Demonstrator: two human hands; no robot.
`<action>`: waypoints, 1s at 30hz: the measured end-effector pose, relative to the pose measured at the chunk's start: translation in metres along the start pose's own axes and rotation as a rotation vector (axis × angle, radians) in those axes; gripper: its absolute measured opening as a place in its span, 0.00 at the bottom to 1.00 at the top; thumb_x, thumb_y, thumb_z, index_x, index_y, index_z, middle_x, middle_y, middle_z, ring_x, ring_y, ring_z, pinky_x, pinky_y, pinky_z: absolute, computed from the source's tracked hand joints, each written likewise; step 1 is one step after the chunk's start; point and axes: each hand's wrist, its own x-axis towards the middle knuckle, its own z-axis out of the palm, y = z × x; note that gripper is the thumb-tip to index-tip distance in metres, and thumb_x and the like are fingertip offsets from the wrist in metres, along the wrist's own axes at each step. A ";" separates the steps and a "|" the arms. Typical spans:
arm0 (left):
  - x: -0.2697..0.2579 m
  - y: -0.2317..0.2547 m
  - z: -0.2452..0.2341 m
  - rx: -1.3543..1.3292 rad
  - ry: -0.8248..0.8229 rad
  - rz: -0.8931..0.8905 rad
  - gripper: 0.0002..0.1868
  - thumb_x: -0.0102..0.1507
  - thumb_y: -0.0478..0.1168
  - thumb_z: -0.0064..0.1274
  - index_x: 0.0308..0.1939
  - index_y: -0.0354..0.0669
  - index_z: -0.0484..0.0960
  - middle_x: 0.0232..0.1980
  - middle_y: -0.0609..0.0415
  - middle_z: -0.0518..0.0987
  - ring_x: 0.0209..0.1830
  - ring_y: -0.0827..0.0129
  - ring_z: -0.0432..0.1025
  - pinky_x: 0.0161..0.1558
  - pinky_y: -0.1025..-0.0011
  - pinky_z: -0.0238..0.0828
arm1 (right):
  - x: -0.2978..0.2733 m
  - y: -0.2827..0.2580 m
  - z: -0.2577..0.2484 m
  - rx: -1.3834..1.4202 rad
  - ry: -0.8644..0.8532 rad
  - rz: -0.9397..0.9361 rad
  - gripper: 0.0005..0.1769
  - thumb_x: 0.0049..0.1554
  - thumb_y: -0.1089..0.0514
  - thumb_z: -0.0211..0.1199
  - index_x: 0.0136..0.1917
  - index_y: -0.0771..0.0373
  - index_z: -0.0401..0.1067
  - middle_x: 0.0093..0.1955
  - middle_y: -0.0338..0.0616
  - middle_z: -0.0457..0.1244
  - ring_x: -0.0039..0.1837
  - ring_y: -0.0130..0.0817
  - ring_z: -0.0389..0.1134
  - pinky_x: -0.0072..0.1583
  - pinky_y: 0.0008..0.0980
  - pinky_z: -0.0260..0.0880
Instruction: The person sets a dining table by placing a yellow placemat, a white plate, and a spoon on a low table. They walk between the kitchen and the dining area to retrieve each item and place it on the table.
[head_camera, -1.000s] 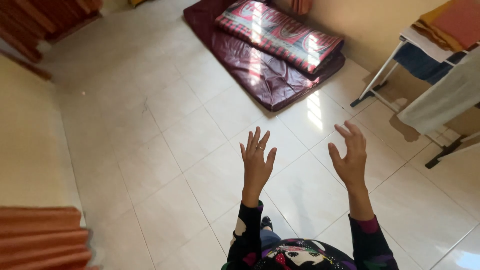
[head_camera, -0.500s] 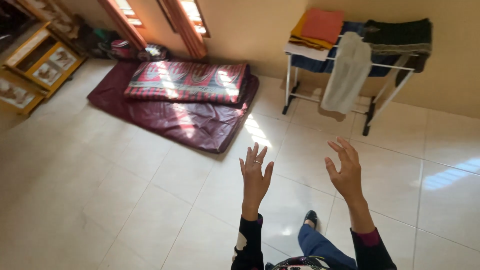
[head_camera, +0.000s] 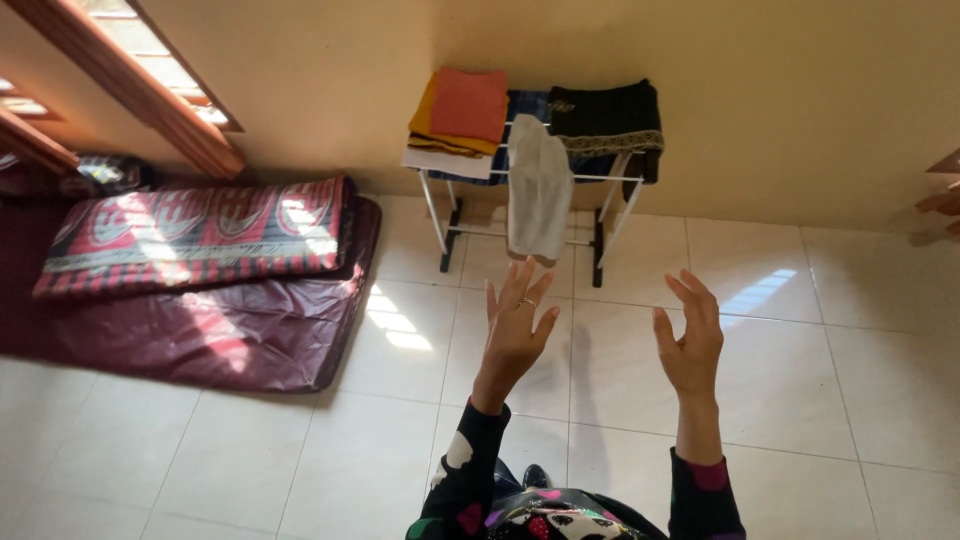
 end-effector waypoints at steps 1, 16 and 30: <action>0.013 -0.005 0.009 0.000 -0.012 0.009 0.25 0.68 0.42 0.53 0.69 0.43 0.75 0.82 0.48 0.59 0.84 0.51 0.47 0.78 0.40 0.27 | 0.003 0.008 0.000 -0.002 0.014 0.014 0.21 0.62 0.61 0.63 0.68 0.58 0.70 0.76 0.47 0.58 0.75 0.46 0.61 0.68 0.43 0.68; 0.241 -0.074 0.091 -0.026 -0.243 0.314 0.27 0.68 0.42 0.53 0.72 0.45 0.72 0.80 0.43 0.61 0.82 0.45 0.51 0.75 0.35 0.39 | 0.130 0.073 0.035 -0.335 0.312 0.111 0.23 0.61 0.63 0.64 0.69 0.58 0.71 0.76 0.49 0.59 0.78 0.51 0.58 0.71 0.45 0.64; 0.349 -0.071 0.288 0.010 -0.559 0.573 0.41 0.65 0.50 0.57 0.79 0.51 0.58 0.85 0.43 0.45 0.83 0.38 0.41 0.74 0.35 0.39 | 0.185 0.194 -0.003 -0.506 0.451 0.352 0.23 0.60 0.62 0.63 0.68 0.58 0.71 0.76 0.52 0.58 0.77 0.52 0.57 0.69 0.47 0.64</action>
